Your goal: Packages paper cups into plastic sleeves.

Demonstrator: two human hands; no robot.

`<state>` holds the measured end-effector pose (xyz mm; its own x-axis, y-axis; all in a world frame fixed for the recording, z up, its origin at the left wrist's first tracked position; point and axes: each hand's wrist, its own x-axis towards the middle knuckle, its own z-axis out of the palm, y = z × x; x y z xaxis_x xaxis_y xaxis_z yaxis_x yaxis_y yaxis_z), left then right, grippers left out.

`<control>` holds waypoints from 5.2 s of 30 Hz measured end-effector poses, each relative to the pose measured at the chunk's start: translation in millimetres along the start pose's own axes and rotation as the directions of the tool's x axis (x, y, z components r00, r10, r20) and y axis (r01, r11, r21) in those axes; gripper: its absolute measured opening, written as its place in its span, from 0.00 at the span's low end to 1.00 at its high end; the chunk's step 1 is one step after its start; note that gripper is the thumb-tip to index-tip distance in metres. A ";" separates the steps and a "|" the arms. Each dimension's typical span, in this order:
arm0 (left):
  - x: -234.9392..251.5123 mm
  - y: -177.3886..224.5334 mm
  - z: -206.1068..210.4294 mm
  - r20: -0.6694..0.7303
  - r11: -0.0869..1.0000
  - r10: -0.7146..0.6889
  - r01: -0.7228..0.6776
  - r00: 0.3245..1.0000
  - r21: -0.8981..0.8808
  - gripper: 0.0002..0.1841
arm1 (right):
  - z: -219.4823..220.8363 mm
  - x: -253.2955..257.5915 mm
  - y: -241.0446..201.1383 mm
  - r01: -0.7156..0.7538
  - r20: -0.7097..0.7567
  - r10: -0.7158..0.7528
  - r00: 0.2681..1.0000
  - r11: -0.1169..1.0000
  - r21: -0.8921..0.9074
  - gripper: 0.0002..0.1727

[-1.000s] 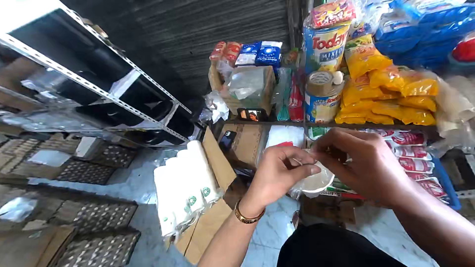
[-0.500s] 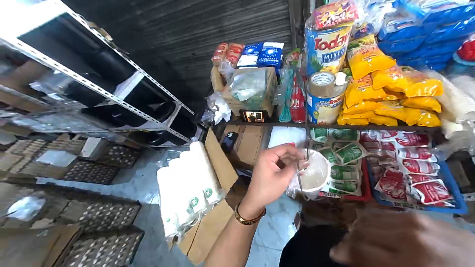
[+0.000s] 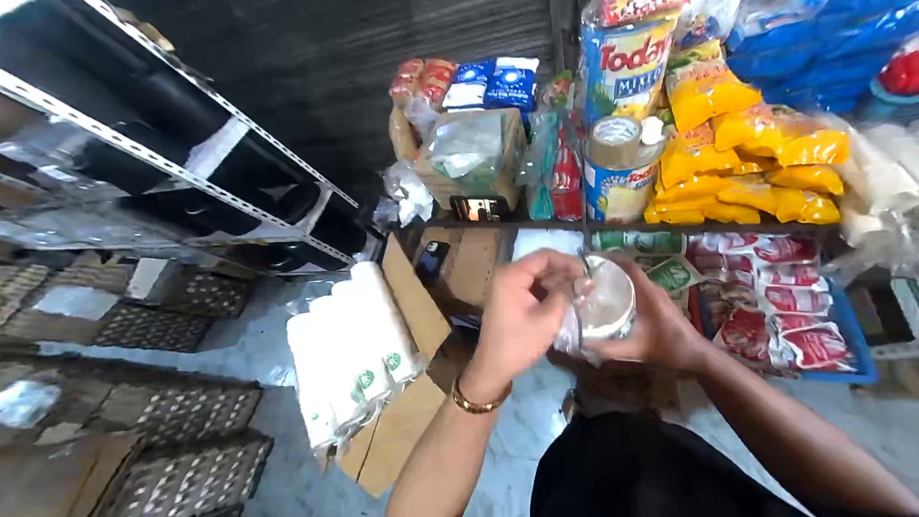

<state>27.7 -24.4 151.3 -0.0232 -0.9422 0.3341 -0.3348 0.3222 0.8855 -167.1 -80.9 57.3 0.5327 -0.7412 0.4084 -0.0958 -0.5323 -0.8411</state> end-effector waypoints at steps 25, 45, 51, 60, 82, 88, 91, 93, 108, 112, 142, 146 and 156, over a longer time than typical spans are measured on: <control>29.7 65.3 -39.3 -0.065 0.974 0.222 -0.218 0.973 0.065 0.05 | -24.6 81.9 -48.1 0.306 0.115 -0.308 0.944 0.951 0.035 0.63; 5.1 -10.2 -14.0 -0.123 0.993 0.004 -0.019 0.992 -0.121 0.06 | -14.0 42.7 -54.8 0.166 -0.266 -0.079 0.961 0.931 0.324 0.09; -14.7 -8.8 2.0 -0.165 0.993 0.111 -0.116 0.980 -0.022 0.05 | 12.8 24.8 -43.9 0.185 -0.295 -0.099 0.950 0.941 0.282 0.10; -32.6 -12.9 -1.8 -0.149 0.983 0.180 -0.184 0.972 -0.016 0.03 | 15.5 21.1 -45.8 0.191 -0.151 -0.154 0.976 0.944 0.268 0.14; -36.1 -18.3 -14.0 -0.139 0.977 0.211 -0.207 0.968 0.047 0.02 | -43.0 12.4 -30.7 -0.363 0.357 0.063 0.932 0.137 0.922 0.18; -36.6 -17.5 -17.6 -0.145 0.985 0.154 -0.163 0.977 -0.053 0.04 | -77.4 -24.8 48.7 -0.488 -0.297 0.495 0.817 0.867 0.101 0.21; -32.5 -14.5 -11.9 -0.128 0.986 0.146 -0.156 0.981 -0.066 0.04 | -75.3 -24.2 31.9 -0.350 -0.348 0.226 0.910 0.868 -0.352 0.30; -31.0 -13.6 -6.9 -0.098 0.985 0.146 -0.154 0.984 -0.074 0.04 | -60.5 -17.5 2.0 -0.164 -0.304 0.079 0.949 0.950 -0.265 0.17; -36.3 -2.6 6.7 0.006 0.996 0.081 -0.080 0.997 -0.044 0.04 | 11.9 -5.7 -57.9 -0.008 -0.221 0.077 0.972 0.956 0.293 0.10; -33.6 1.3 -0.2 0.030 0.996 -0.008 0.011 1.000 -0.087 0.05 | 35.3 -2.0 -53.9 0.118 -0.362 -0.019 0.932 0.960 0.253 0.07; -32.1 12.6 -24.2 0.115 0.840 -0.365 0.380 0.924 -0.387 0.08 | 40.6 0.6 -61.2 0.153 -0.303 -0.152 0.941 0.988 -0.022 0.14; -34.3 10.2 -22.4 0.110 0.817 -0.358 0.368 0.927 -0.444 0.09 | 38.4 -2.9 -60.9 0.219 -0.278 -0.250 0.928 0.966 -0.136 0.13; -33.3 -1.3 -26.1 0.196 0.811 -0.288 0.348 0.937 -0.470 0.09 | 29.6 -13.1 -56.2 0.264 -0.263 -0.269 0.926 0.963 -0.057 0.12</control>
<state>53.5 8.9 147.4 -0.1095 -0.9940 -0.0053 0.1629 -0.0232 0.9864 -143.7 -29.2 88.7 0.2985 -0.6507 0.6982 0.0006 -0.7314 -0.6820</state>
